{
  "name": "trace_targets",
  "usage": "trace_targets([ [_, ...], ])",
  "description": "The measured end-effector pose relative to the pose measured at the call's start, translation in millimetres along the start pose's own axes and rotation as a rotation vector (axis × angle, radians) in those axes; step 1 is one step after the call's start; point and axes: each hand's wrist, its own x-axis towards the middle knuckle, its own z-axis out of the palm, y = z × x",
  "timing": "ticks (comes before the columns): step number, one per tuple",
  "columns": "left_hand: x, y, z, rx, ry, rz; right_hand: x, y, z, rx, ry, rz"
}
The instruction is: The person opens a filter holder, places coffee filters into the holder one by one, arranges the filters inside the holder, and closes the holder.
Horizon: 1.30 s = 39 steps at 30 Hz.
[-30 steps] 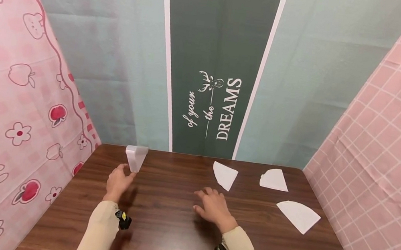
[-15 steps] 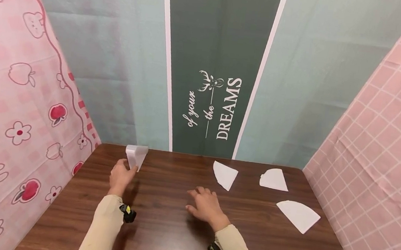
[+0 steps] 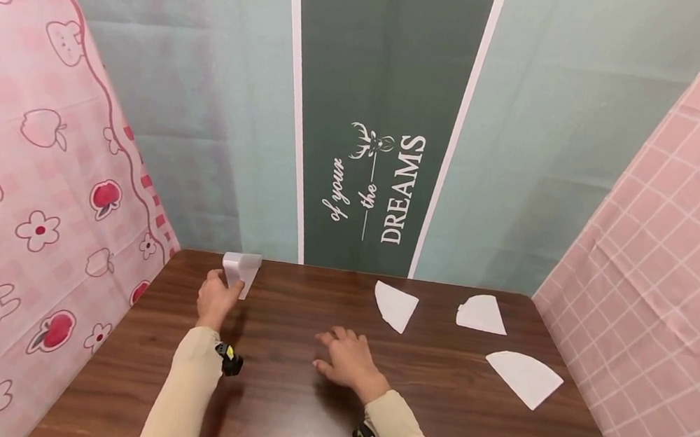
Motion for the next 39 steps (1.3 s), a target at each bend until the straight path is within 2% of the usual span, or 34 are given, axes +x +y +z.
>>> trace_targets([
  [5,4.7,2.6,2.4,-0.031,0.015,-0.002,3.2,-2.8,-0.1,0.007,0.0,-0.006],
  [14,11.0,4.6,9.3,-0.073,0.019,-0.079,11.6,-13.6,0.2,-0.002,-0.016,-0.011],
  [18,14.9,3.2,13.4,-0.089,0.028,-0.095,15.7,-17.2,0.0,-0.006,-0.011,-0.016],
  [26,23.6,0.1,13.2,-0.054,0.06,-0.089,27.5,-24.0,-0.1,-0.03,-0.03,-0.032],
  [33,30.3,-2.6,13.5,-0.054,0.035,-0.135,37.5,-26.9,-0.4,-0.05,-0.062,-0.02],
  [39,32.0,-3.3,13.9,-0.044,0.04,-0.107,44.0,-23.8,0.1,-0.042,-0.091,-0.005],
])
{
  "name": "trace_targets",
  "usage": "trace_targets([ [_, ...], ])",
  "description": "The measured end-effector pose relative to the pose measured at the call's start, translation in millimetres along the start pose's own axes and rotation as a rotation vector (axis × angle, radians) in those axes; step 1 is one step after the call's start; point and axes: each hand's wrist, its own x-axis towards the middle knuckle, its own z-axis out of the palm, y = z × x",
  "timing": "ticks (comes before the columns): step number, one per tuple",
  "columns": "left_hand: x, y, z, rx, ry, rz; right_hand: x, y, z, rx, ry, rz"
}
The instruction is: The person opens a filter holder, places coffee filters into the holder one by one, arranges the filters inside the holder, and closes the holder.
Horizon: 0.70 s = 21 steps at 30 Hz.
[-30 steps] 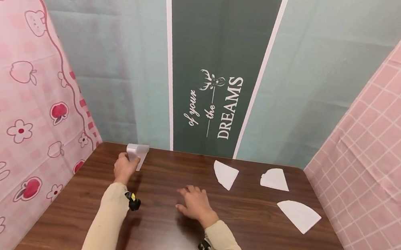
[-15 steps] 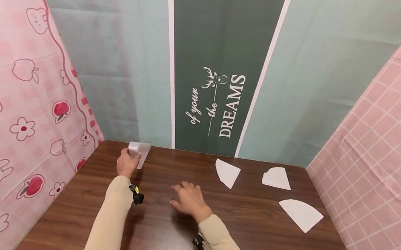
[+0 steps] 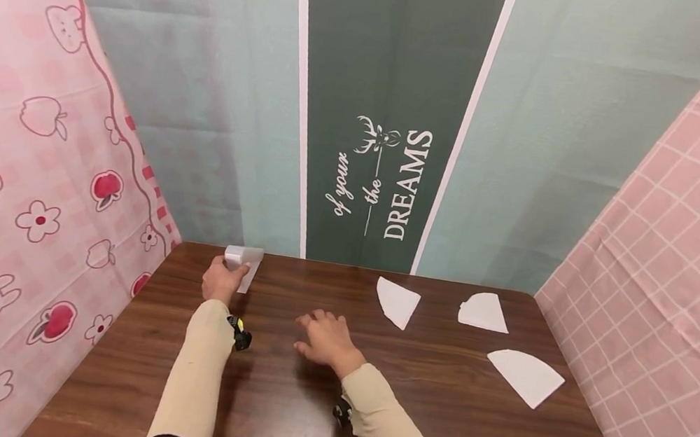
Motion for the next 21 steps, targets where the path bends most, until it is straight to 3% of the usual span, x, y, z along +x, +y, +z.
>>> trace_targets([
  [12,0.6,5.3,4.1,-0.036,-0.001,-0.016,6.1,1.7,-4.1,-0.002,-0.025,-0.002],
  [21,2.8,4.4,5.1,-0.037,0.086,0.013,7.6,-0.7,-4.1,0.002,-0.026,0.004],
])
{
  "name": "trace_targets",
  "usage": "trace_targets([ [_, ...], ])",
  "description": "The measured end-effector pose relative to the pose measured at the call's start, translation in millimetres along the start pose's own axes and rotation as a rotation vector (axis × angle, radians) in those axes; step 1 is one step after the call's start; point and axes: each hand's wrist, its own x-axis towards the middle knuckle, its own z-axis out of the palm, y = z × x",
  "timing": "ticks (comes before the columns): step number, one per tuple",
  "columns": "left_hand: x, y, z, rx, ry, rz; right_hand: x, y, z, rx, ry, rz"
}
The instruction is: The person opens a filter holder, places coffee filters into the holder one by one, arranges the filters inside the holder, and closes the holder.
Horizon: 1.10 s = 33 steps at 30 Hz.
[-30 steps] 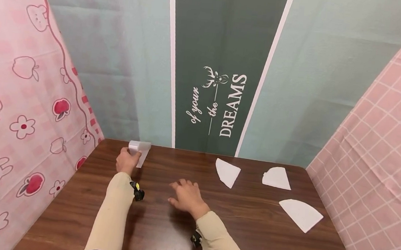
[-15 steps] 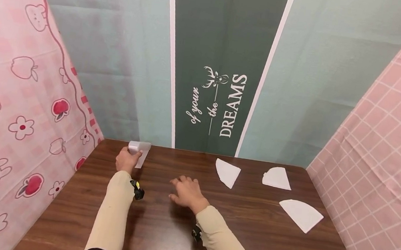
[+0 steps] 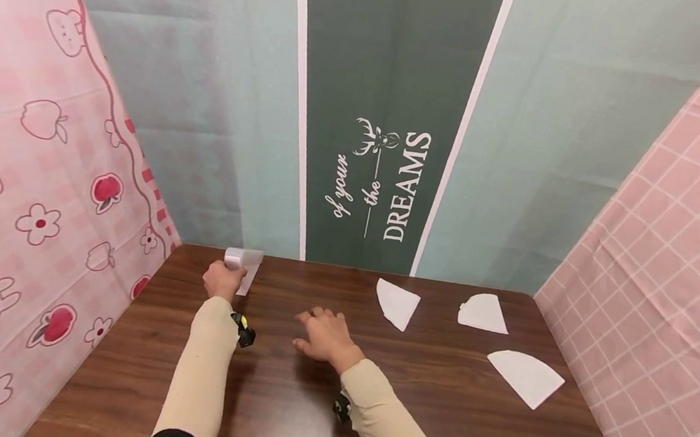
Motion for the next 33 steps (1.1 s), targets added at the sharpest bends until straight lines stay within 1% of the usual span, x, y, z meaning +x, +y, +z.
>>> trace_targets([
  [3,-1.6,1.3,-0.6,-0.014,0.004,-0.008,0.2,0.7,0.2,-0.002,0.004,0.0],
  [5,-2.6,-0.6,-1.1,-0.019,0.007,-0.01,-0.5,-0.3,1.1,-0.002,0.003,-0.002],
  [9,-4.3,-0.7,-2.9,-0.016,0.03,0.013,-1.3,-1.4,-1.5,-0.005,0.012,-0.007],
  [14,-9.5,7.9,-10.1,-0.019,0.051,0.059,0.0,-0.9,-10.9,-0.005,0.049,-0.018],
  [18,-13.3,14.6,-15.3,-0.017,0.042,0.082,0.4,1.5,-14.5,0.0,0.049,-0.01],
  [21,-13.4,17.7,-17.6,-0.015,0.037,0.096,0.9,3.8,-15.2,0.0,0.049,-0.003],
  [25,-16.4,16.8,-19.9,-0.009,0.034,0.119,-2.3,5.0,-16.0,0.009,0.058,-0.006],
  [33,-34.7,9.3,-28.7,0.002,0.04,0.166,-13.6,9.1,-18.2,0.04,0.082,-0.01],
])
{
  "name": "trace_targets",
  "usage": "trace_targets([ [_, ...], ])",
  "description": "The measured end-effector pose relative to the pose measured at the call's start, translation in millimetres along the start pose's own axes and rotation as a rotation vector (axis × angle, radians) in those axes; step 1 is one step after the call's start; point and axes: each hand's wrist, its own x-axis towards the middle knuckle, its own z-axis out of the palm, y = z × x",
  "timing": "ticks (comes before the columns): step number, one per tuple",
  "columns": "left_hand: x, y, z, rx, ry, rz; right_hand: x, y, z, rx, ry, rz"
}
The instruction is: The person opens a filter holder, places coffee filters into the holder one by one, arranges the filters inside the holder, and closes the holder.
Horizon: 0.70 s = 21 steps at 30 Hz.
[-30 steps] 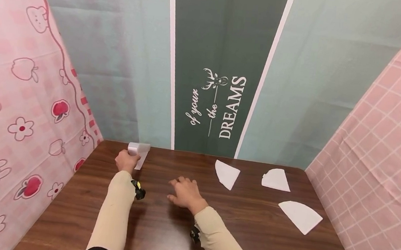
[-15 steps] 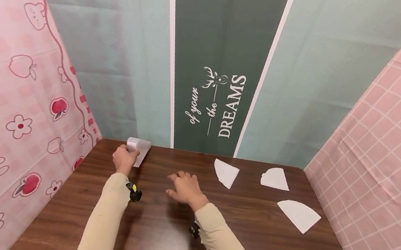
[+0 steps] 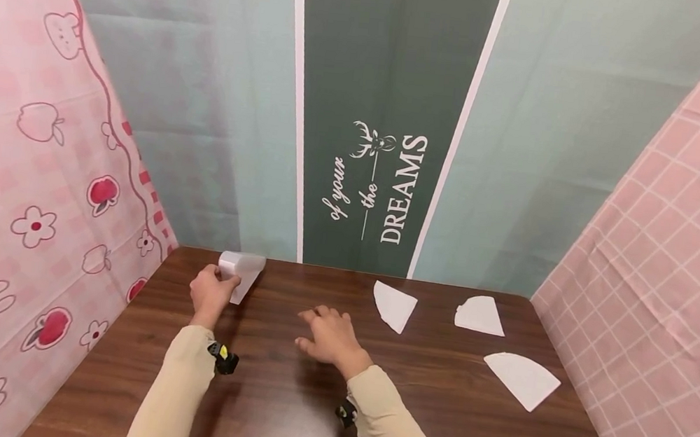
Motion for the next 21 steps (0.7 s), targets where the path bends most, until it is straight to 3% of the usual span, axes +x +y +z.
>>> trace_targets([
  [6,-10.0,-0.1,1.9,-0.008,-0.006,0.044,-7.4,5.0,-2.6,0.029,0.009,0.013],
  [21,-41.3,-2.9,-0.5,-0.044,-0.097,0.126,-26.6,20.5,6.9,0.09,0.057,0.015],
])
